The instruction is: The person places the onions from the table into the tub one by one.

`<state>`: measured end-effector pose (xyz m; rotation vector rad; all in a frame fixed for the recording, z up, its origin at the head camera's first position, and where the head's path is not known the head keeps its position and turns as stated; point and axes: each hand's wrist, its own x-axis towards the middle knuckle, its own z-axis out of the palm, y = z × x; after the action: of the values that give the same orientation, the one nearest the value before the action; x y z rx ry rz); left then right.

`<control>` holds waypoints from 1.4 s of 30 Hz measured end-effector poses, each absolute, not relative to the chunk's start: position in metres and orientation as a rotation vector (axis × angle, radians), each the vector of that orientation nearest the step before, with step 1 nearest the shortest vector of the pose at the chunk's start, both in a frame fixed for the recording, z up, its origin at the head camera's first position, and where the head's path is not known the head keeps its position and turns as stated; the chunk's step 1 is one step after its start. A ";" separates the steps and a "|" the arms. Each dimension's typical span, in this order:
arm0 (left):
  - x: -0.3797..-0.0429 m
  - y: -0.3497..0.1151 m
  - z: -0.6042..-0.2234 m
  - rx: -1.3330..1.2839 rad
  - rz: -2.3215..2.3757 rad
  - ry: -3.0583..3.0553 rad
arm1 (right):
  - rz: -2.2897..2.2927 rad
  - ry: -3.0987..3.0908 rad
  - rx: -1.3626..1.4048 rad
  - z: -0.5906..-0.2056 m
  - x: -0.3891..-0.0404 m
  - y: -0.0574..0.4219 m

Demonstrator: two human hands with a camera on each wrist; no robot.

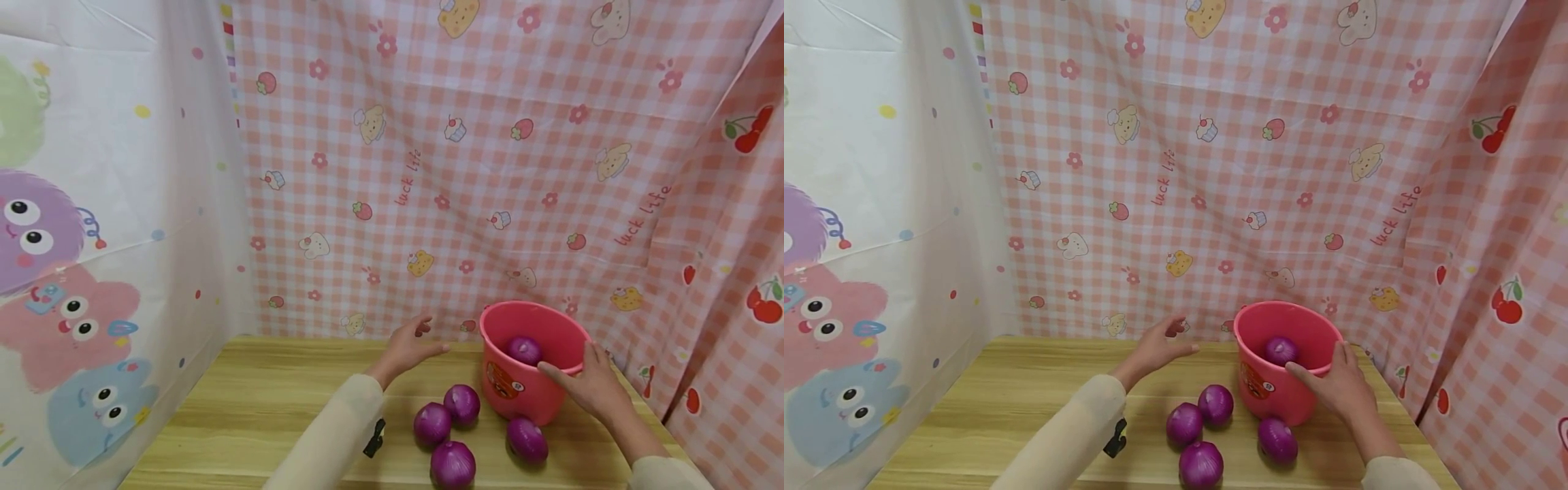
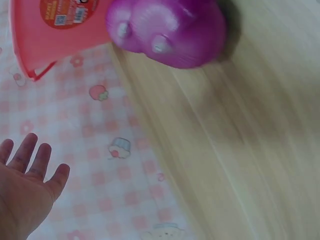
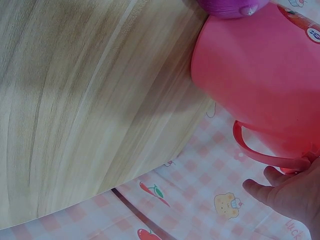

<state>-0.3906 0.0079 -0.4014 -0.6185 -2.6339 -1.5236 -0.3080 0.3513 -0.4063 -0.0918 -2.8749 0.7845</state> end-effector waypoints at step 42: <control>-0.349 -0.057 -0.489 -0.782 -1.534 -2.872 | 0.805 -2.863 -0.106 -0.408 -0.308 0.351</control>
<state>-0.3494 -0.0569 -0.4888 -0.7818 -2.8723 -1.5344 -0.3084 0.3514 -0.4079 -0.1061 -2.8628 0.8049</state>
